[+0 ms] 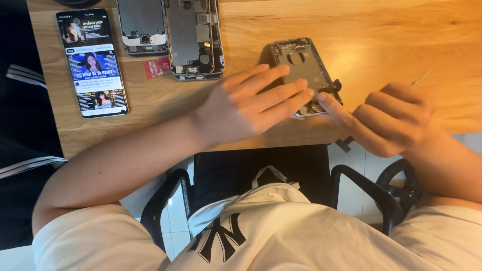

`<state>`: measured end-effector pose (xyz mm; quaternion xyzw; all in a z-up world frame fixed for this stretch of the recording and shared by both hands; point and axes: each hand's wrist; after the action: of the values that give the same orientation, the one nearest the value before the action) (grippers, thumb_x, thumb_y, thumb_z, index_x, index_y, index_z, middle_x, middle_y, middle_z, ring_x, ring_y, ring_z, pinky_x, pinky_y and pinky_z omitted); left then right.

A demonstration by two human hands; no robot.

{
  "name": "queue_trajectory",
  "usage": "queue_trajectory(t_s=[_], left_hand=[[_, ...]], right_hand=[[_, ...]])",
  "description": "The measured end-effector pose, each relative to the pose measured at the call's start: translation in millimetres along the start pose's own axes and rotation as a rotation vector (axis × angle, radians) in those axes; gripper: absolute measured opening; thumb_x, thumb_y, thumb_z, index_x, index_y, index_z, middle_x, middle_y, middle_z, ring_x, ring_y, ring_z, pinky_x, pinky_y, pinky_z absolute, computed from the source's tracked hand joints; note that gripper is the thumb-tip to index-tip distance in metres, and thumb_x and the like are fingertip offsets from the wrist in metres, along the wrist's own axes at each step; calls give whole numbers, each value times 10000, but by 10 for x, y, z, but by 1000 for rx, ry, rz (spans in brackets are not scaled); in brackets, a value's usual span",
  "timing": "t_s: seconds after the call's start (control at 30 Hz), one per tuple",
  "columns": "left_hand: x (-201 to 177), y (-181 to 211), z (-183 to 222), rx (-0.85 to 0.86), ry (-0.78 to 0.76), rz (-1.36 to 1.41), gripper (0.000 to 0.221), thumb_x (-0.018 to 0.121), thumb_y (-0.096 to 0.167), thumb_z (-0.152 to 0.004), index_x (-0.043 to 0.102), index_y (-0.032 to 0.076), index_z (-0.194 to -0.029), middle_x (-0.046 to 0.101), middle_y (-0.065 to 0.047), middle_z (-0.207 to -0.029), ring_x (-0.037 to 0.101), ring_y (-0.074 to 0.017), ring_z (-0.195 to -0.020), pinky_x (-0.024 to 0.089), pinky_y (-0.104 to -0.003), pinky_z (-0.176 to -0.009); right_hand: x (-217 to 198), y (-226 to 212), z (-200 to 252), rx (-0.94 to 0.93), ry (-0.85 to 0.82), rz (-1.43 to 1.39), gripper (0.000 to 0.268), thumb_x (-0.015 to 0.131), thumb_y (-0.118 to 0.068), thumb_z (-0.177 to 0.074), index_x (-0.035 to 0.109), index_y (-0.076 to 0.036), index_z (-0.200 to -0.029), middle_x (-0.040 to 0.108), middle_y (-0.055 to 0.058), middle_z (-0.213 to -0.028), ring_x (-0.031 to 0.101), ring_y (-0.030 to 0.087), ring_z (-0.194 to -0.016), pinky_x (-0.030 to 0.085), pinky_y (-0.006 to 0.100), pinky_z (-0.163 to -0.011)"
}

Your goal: Using a precision screwdriver to disassemble or assemble internal components of a smartphone on a workbench.

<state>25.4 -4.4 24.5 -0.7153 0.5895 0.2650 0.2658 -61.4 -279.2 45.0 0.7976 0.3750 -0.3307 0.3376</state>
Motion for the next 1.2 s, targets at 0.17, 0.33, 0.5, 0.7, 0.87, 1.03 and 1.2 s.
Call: queue_trajectory(t_s=[0.17, 0.33, 0.5, 0.7, 0.87, 1.03, 1.2], left_hand=[[30, 41, 15, -35, -139, 181, 563, 967, 457, -1010, 662, 142, -1363, 626, -89, -1394, 653, -257, -1268, 550, -434, -1103], [122, 35, 100, -65, -106, 451, 374, 576, -259, -740, 611, 66, -922, 559, -92, -965, 516, -235, -822, 419, -300, -607], [219, 86, 227, 18, -140, 581, 294, 495, -174, -675, 376, 95, -666, 335, -24, -674, 315, -179, -550, 215, -307, -460], [223, 96, 226, 66, -203, 657, 336, 496, -161, -599, 303, 114, -605, 262, -4, -620, 246, -150, -492, 166, -290, -454], [-287, 322, -216, 39, -116, 861, 272, 498, -113, -558, 325, 88, -621, 274, -13, -618, 275, -160, -530, 223, -292, -483], [-709, 604, -423, -128, -23, 1300, 268, 388, -114, -964, 604, 46, -965, 628, -94, -881, 621, -278, -755, 489, -405, -673], [-862, 811, -297, -209, 31, 1267, 247, 358, -33, -1013, 582, 65, -1051, 623, -91, -989, 643, -302, -860, 516, -434, -773]], right_hand=[[-93, -255, 574, 179, 23, 167, 71, 947, 86, -945, 928, 29, -907, 250, 7, -573, 211, 158, -486, 165, 303, -497], [-352, -442, 1355, 451, -65, 321, 159, 836, 21, -1102, 993, 20, -1085, 360, 49, -593, 289, 230, -515, 198, 354, -545], [-588, -451, 2352, 628, -194, 411, 305, 764, 106, -1169, 1014, -40, -1266, 397, 69, -611, 345, 265, -538, 283, 385, -573], [-585, -179, 3073, 680, -276, 462, 282, 888, 130, -1128, 1023, -40, -1309, 427, 42, -660, 352, 229, -605, 336, 359, -636], [-519, -85, 3233, 663, -335, 592, 368, 826, 57, -1063, 1001, -168, -1297, 609, -25, -734, 460, 211, -619, 387, 309, -649], [-559, -112, 3077, 757, -385, 375, 633, 627, 49, -903, 949, -40, -1441, 827, 54, -1029, 696, 268, -798, 513, 360, -758], [-492, -459, 2677, 1069, -120, -48, 485, 622, 234, -1028, 871, 124, -1430, 527, 148, -950, 479, 264, -773, 422, 377, -805]])
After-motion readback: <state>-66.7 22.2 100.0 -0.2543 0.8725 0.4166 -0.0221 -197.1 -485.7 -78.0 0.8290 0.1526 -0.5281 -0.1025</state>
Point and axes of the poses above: each hand's wrist, its own z-axis away from the middle knuckle, its own x-axis out of the palm, y = z × x
